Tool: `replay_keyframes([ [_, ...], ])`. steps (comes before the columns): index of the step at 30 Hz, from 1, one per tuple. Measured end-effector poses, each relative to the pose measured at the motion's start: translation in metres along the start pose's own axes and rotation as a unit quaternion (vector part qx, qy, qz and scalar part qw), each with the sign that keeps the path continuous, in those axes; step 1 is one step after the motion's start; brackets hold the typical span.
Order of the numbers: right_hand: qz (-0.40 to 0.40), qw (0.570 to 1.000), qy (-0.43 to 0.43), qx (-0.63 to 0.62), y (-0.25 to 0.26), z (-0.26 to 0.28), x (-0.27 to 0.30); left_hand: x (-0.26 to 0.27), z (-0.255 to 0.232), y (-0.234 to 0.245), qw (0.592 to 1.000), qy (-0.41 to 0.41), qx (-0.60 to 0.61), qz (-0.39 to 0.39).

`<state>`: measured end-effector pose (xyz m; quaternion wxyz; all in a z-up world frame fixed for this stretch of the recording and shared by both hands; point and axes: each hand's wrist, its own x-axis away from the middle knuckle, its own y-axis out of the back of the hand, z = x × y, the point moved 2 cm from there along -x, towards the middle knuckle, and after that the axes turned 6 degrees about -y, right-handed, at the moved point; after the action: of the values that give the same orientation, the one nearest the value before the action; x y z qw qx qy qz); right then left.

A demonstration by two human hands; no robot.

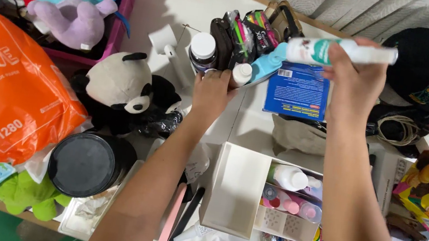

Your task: Organizing various cosmetic and personal care items on a desk and placing a hair dryer in a drawer.

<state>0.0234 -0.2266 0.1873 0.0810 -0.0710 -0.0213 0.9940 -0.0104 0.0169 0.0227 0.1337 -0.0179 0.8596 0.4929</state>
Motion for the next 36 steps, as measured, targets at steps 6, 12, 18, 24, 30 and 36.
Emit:
replay_keyframes([
  [6, -0.070, 0.994, -0.081, 0.012, 0.032, -0.018, 0.017, 0.004, 0.004, -0.002, 0.985, 0.015, 0.155, -0.078],
  [12, -0.134, 0.984, -0.116, 0.028, 0.050, -0.031, 0.028, 0.012, 0.002, 0.017, 0.991, 0.034, -0.011, -0.129],
  [18, -0.103, 0.987, -0.123, 0.010, 0.037, -0.027, 0.045, -0.004, 0.023, -0.008, 0.992, 0.117, -0.055, -0.013],
  [24, -0.082, 0.988, -0.123, 0.039, 0.024, -0.031, 0.065, -0.018, 0.026, -0.041, 0.971, 0.151, -0.146, 0.114],
  [30, -0.062, 0.988, -0.138, 0.039, 0.023, -0.028, 0.077, -0.044, 0.095, -0.121, 0.970, 0.200, -0.011, 0.137],
  [36, -0.051, 0.988, -0.145, 0.019, 0.021, -0.033, 0.084, -0.060, 0.083, -0.085, 0.954, 0.081, -0.009, 0.289],
])
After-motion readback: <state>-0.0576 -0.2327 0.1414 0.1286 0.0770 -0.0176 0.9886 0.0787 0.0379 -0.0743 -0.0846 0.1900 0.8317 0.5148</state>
